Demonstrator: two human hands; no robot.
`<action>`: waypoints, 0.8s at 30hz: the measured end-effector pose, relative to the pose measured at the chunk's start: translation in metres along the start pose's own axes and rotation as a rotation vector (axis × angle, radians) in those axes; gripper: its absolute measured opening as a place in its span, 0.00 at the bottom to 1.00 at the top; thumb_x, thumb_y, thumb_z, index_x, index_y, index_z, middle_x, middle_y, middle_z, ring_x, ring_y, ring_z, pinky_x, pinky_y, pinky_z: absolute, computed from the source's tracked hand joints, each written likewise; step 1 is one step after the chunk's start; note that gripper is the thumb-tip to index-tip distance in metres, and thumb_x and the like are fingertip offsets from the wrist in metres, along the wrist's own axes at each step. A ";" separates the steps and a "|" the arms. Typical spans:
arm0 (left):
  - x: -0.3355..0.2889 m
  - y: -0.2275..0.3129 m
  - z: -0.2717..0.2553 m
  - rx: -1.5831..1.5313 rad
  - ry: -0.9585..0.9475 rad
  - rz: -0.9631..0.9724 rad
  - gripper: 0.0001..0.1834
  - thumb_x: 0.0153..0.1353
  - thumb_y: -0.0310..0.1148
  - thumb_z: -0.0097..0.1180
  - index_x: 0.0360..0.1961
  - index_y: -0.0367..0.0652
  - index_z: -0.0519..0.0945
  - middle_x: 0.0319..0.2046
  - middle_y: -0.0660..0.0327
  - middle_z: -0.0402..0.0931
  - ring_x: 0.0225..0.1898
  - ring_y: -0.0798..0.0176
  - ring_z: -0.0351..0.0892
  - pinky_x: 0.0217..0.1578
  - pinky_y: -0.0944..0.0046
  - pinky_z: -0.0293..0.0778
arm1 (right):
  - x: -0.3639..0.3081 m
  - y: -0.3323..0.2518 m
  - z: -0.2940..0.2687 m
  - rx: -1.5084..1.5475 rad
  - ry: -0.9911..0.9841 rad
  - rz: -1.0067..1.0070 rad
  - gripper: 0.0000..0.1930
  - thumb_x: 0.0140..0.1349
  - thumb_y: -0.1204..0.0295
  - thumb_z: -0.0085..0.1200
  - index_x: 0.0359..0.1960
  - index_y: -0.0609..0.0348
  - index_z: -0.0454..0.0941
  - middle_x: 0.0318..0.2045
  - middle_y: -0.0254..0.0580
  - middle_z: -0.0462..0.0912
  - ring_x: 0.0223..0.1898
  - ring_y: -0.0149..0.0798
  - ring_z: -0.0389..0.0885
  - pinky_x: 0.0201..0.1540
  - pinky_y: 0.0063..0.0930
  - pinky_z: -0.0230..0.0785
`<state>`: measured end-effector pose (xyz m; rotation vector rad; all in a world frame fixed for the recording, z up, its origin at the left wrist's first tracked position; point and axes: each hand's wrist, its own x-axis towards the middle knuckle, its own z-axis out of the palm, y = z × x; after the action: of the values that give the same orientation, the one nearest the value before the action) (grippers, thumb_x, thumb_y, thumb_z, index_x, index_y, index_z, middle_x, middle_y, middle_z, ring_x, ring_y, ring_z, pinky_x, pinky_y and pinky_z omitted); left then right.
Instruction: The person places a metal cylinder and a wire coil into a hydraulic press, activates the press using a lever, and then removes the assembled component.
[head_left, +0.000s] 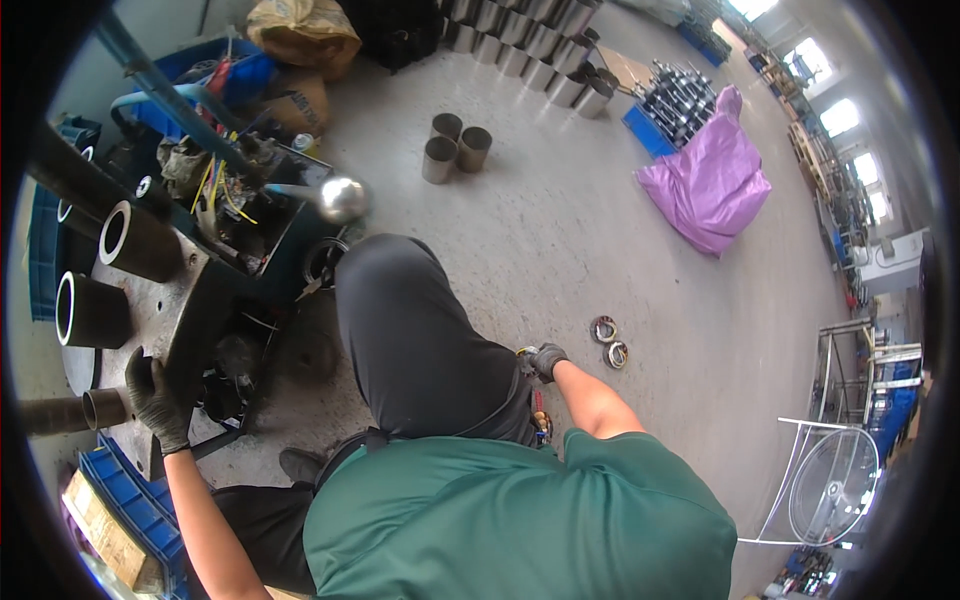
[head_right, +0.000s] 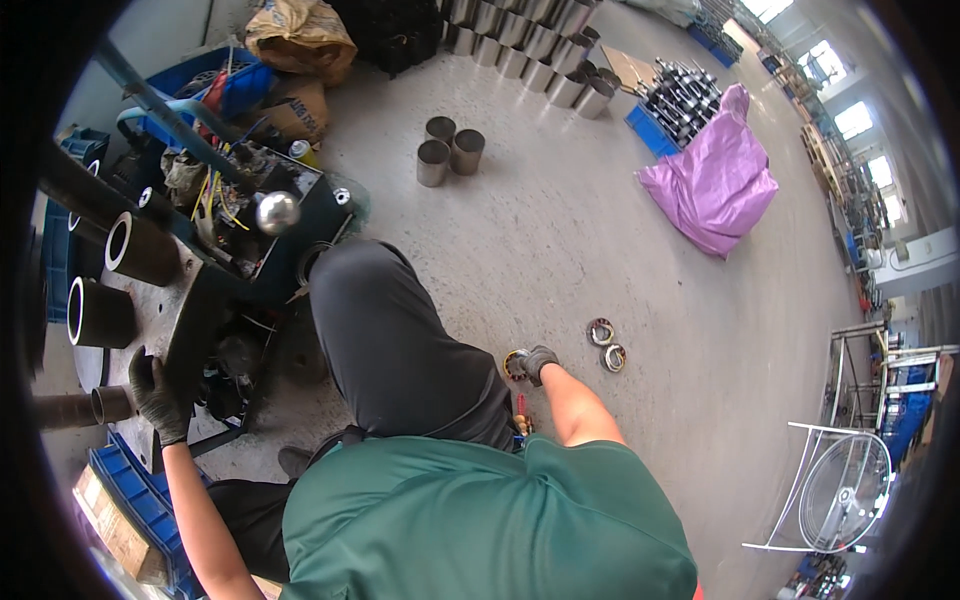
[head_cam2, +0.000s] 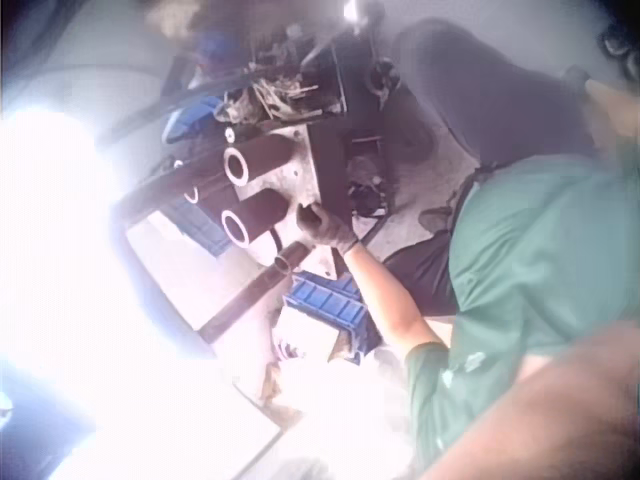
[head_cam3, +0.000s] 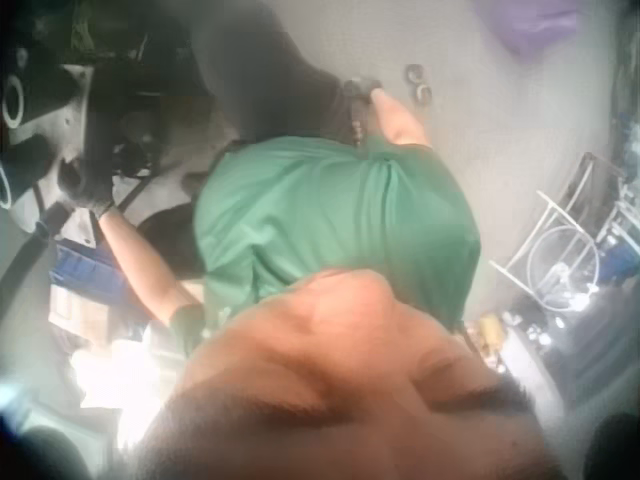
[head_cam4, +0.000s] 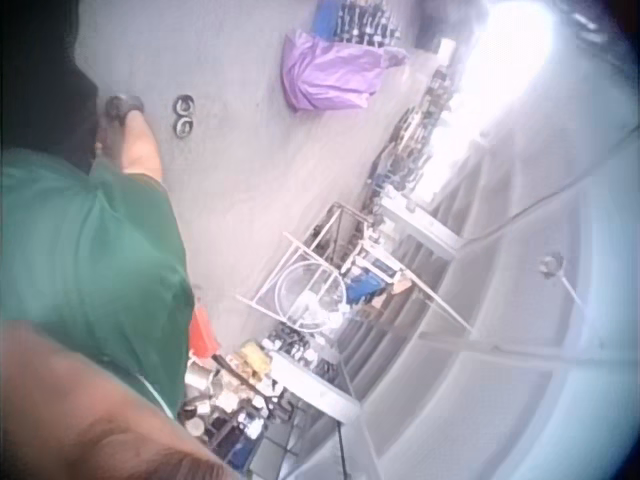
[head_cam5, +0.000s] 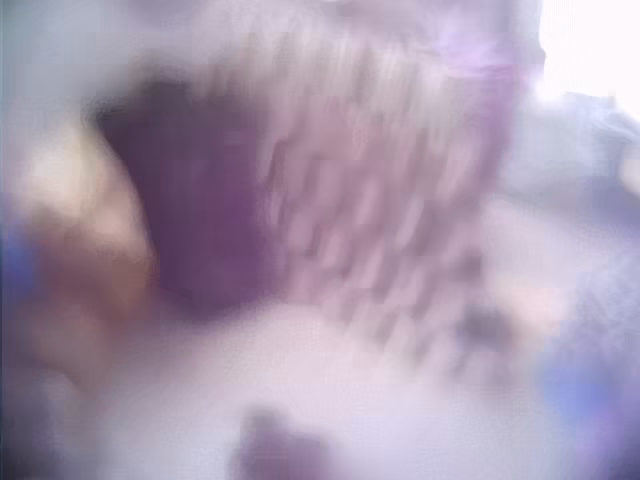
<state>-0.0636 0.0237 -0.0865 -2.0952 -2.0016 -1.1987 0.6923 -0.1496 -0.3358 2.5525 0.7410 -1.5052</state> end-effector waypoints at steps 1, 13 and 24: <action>-0.003 0.005 -0.017 -0.052 0.010 -0.118 0.18 0.77 0.28 0.56 0.65 0.36 0.77 0.57 0.54 0.81 0.59 0.57 0.79 0.65 0.59 0.71 | -0.010 -0.007 0.002 0.093 0.008 0.037 0.25 0.54 0.54 0.75 0.46 0.61 0.87 0.42 0.57 0.90 0.37 0.49 0.91 0.42 0.41 0.84; 0.010 0.025 0.010 -0.333 -0.081 -0.277 0.18 0.76 0.28 0.56 0.64 0.35 0.75 0.56 0.52 0.79 0.59 0.56 0.77 0.66 0.59 0.70 | 0.068 0.143 -0.037 0.203 0.790 0.478 0.30 0.67 0.48 0.61 0.57 0.63 0.83 0.54 0.52 0.87 0.56 0.44 0.88 0.57 0.40 0.81; -0.003 0.021 -0.053 -0.393 -0.371 -0.247 0.19 0.74 0.31 0.58 0.63 0.34 0.77 0.54 0.58 0.80 0.58 0.60 0.76 0.64 0.60 0.70 | 0.042 0.132 -0.030 -0.421 0.458 0.069 0.25 0.59 0.57 0.64 0.56 0.55 0.85 0.61 0.56 0.82 0.63 0.59 0.81 0.63 0.48 0.78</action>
<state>-0.0723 -0.0082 -0.0407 -2.4619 -2.4084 -1.4312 0.7916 -0.2409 -0.3781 2.5610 0.8895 -0.6480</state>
